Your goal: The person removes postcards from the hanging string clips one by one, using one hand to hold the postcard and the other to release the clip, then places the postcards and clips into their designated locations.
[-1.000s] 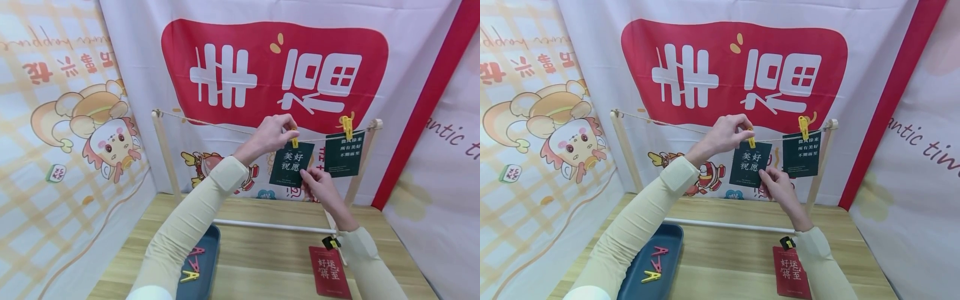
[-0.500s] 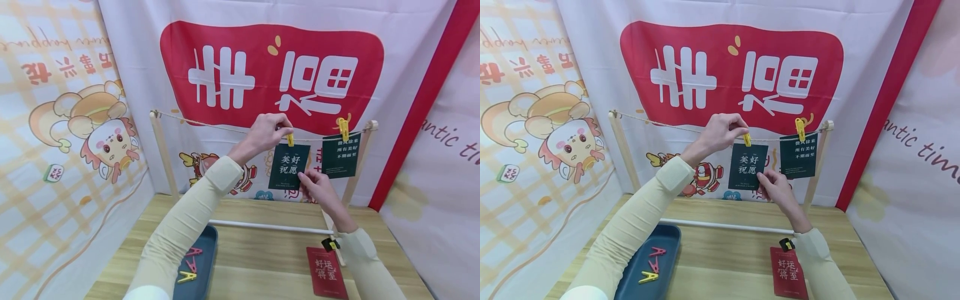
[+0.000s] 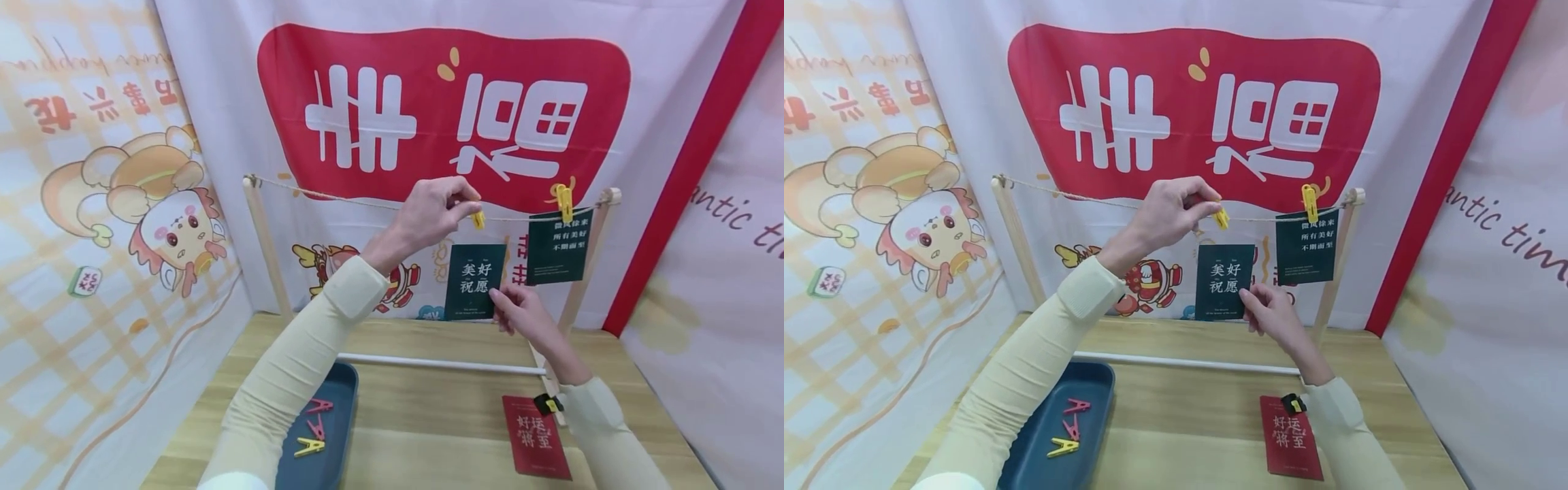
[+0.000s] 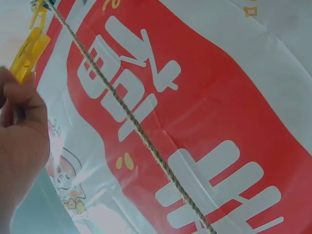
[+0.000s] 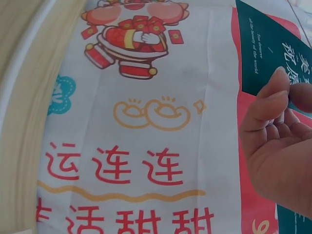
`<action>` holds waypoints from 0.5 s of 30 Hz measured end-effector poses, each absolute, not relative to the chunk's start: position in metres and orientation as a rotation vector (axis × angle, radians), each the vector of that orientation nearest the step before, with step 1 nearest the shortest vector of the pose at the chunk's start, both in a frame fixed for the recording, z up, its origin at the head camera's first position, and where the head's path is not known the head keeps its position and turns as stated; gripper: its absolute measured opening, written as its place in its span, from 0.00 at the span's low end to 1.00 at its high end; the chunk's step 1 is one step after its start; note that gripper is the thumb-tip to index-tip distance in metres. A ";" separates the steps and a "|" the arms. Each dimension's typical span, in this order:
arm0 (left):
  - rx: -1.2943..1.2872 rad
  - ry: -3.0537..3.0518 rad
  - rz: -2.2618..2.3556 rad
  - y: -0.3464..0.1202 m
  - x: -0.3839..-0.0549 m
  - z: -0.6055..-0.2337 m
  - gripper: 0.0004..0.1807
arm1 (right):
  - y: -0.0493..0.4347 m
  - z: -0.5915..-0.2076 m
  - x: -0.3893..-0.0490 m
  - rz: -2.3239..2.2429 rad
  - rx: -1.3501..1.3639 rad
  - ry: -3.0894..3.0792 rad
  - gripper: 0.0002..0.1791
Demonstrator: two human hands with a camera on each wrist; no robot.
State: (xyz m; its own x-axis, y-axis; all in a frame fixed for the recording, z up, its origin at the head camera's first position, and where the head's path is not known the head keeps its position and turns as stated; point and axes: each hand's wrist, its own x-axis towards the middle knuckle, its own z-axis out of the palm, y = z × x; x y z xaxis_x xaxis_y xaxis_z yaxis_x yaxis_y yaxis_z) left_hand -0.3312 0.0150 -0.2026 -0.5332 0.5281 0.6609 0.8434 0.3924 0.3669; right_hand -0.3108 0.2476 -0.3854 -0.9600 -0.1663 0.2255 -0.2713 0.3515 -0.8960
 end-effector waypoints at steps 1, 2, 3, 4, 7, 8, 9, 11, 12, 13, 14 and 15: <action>-1.193 -2.224 -0.967 0.013 -0.329 -0.202 0.13 | 0.248 -0.387 -0.310 1.681 0.411 -2.513 0.22; -1.209 -2.238 -0.970 0.012 -0.326 -0.202 0.15 | 0.248 -0.388 -0.309 1.677 0.417 -2.524 0.22; -1.224 -2.255 -0.974 0.010 -0.324 -0.203 0.17 | 0.248 -0.390 -0.307 1.676 0.412 -2.539 0.22; -1.242 -2.268 -0.973 0.009 -0.322 -0.202 0.18 | 0.250 -0.391 -0.307 1.677 0.404 -2.552 0.22; -1.273 -2.277 -0.970 0.005 -0.319 -0.203 0.23 | 0.255 -0.395 -0.303 1.685 0.385 -2.602 0.23; -1.276 -2.275 -0.971 0.003 -0.318 -0.204 0.24 | 0.256 -0.397 -0.302 1.690 0.383 -2.618 0.23; -1.279 -2.269 -0.979 0.001 -0.317 -0.205 0.24 | 0.257 -0.399 -0.300 1.693 0.378 -2.632 0.24; -1.280 -2.252 -0.993 -0.004 -0.317 -0.208 0.24 | 0.259 -0.403 -0.297 1.696 0.392 -2.645 0.23; -1.278 -2.247 -1.001 -0.007 -0.317 -0.210 0.24 | 0.260 -0.405 -0.295 1.691 0.404 -2.647 0.23; -1.276 -2.242 -1.007 -0.011 -0.317 -0.211 0.23 | 0.261 -0.406 -0.293 1.689 0.420 -2.648 0.23; -1.274 -2.242 -1.017 -0.014 -0.317 -0.212 0.23 | 0.262 -0.408 -0.291 1.684 0.428 -2.650 0.22; -1.273 -2.244 -1.035 -0.018 -0.318 -0.214 0.22 | 0.262 -0.409 -0.289 1.679 0.433 -2.653 0.22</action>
State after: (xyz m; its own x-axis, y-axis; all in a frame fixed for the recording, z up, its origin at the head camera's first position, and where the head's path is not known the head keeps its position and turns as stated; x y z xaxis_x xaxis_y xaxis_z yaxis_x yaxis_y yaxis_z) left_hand -0.3178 -0.0181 -0.2143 -0.5295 0.5837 0.6155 0.8471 0.3262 0.4195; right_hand -0.2890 0.2620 -0.4090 -0.9623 -0.2434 0.1214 -0.2138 0.4013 -0.8906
